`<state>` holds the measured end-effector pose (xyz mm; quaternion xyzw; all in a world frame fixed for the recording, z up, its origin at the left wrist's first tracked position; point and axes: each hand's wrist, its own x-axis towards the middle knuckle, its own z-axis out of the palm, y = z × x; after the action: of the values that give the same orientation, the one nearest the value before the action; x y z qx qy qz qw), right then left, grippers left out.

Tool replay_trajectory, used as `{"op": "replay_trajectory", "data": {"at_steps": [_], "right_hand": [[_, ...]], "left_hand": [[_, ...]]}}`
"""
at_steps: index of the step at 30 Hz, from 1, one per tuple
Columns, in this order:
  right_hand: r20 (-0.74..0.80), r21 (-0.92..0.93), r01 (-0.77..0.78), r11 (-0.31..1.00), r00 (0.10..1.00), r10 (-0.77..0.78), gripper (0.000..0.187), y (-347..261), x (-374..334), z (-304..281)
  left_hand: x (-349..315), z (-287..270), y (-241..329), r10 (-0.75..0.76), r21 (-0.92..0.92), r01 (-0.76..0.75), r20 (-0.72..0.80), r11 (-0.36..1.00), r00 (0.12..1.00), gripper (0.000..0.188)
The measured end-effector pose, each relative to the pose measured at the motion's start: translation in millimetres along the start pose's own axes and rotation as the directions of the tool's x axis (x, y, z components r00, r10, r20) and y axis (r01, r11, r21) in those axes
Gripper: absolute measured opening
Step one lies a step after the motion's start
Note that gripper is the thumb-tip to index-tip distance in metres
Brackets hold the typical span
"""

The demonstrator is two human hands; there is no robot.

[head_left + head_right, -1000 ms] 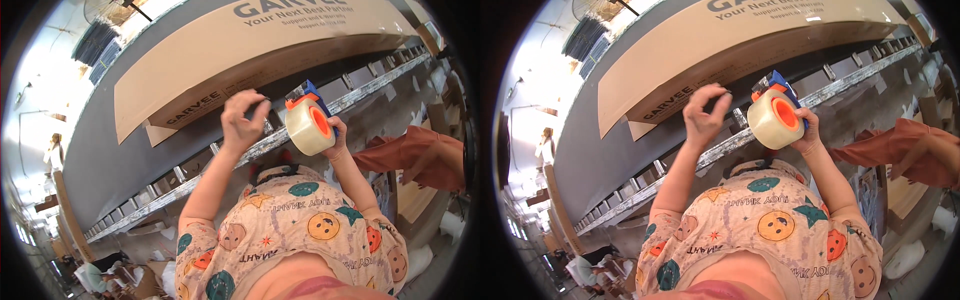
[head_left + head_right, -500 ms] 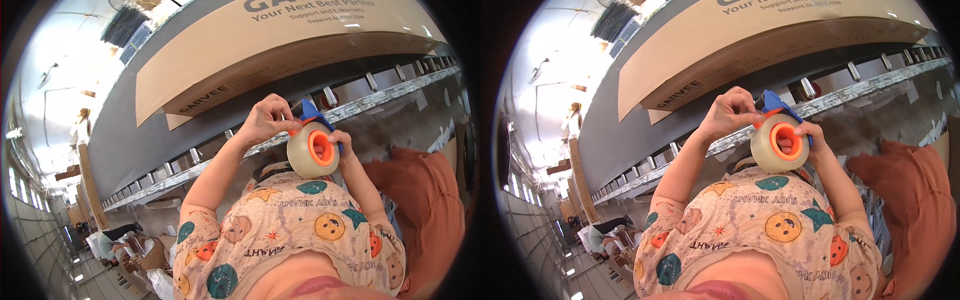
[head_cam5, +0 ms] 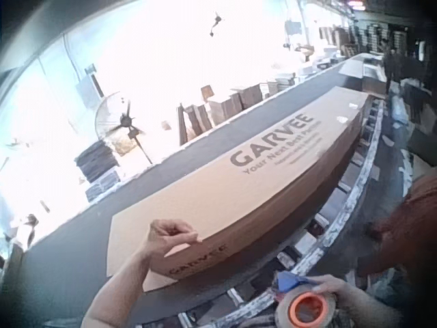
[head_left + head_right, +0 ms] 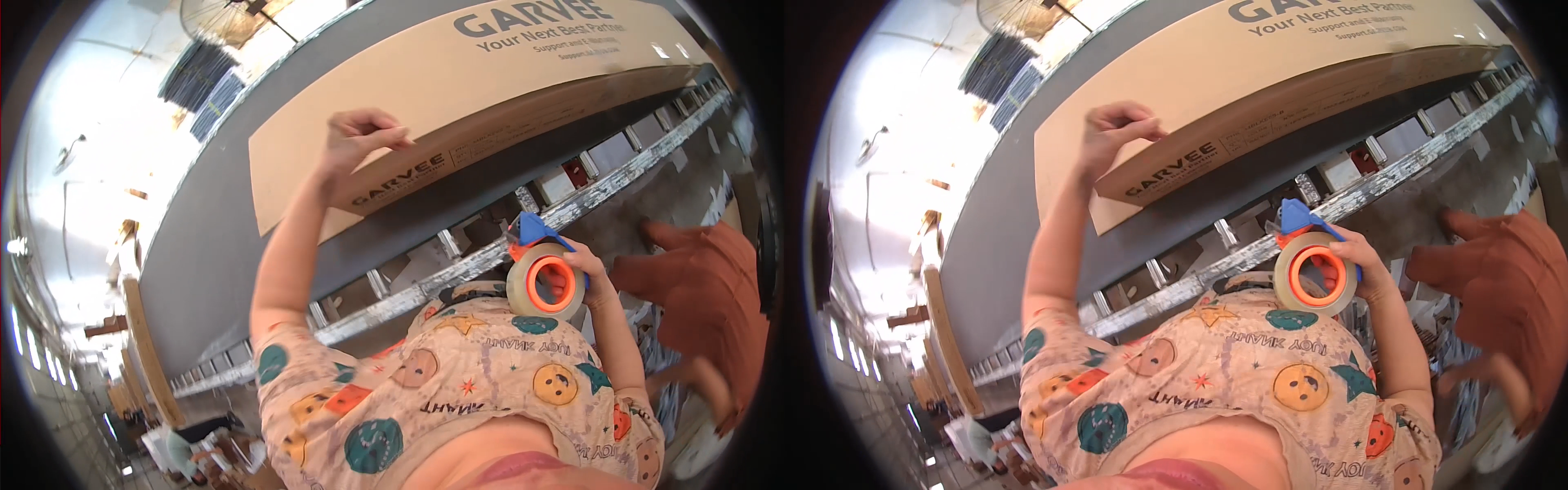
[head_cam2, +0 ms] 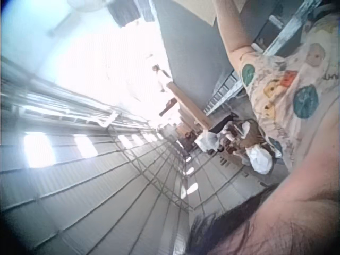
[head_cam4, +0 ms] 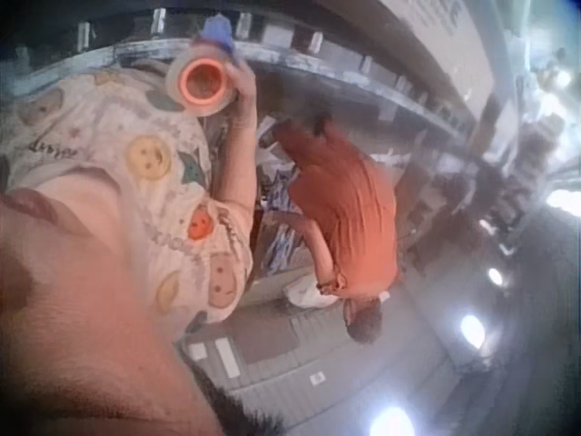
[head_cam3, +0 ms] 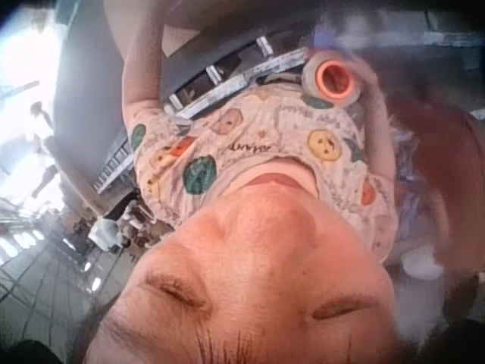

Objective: The person prepares and seals long cardboard boxes in an industrial setting. They use a tape dispenser to apply tape across the flaps, insert white foam padding into the boxes, and close the box ends by hand before applying more tape to secure the packaging.

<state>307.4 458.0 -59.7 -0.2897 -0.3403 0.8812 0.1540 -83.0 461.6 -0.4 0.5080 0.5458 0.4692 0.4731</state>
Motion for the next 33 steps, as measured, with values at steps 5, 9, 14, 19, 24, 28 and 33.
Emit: {"op": "replay_trajectory", "data": {"at_steps": [5, 9, 14, 19, 24, 28, 33], "right_hand": [[0.002, 0.587, 0.159, 0.794, 0.980, -0.198, 0.063, 25, 31, 61], [-0.048, 0.748, 0.209, 0.630, 0.963, -0.263, 0.062, 42, 41, 79], [-0.166, 0.839, 0.228, 0.495, 0.972, -0.166, 0.064, 57, 47, 84], [-0.196, 0.665, 0.273, 0.695, 0.962, -0.191, 0.055, 51, 56, 101], [-0.222, 0.524, 0.268, 0.809, 0.959, -0.174, 0.051, 24, 81, 96], [-0.261, 0.161, 0.453, 0.877, 0.876, -0.405, 0.049, -54, 124, 117], [0.174, -0.843, 0.474, 0.253, 0.686, -0.707, 0.041, -162, 210, 161]], "left_hand": [[-15, 5, -5, 0.375, 0.539, -0.427, 0.209, 0.726, 0.903, 0.013], [-33, -24, -45, 0.439, 0.861, -0.393, 0.232, 0.322, 0.868, 0.052], [-40, -35, -108, 0.397, 0.977, -0.212, 0.192, 0.007, 0.897, 0.085], [-48, -25, -123, 0.514, 0.983, -0.183, 0.157, 0.000, 0.843, 0.071], [-54, -3, -126, 0.608, 0.991, -0.036, -0.050, 0.128, 0.793, 0.055], [-55, 0, -134, 0.681, 0.983, -0.080, -0.055, 0.164, 0.730, 0.050], [-60, -3, -142, 0.713, 0.984, -0.079, -0.061, 0.162, 0.698, 0.046]]}}
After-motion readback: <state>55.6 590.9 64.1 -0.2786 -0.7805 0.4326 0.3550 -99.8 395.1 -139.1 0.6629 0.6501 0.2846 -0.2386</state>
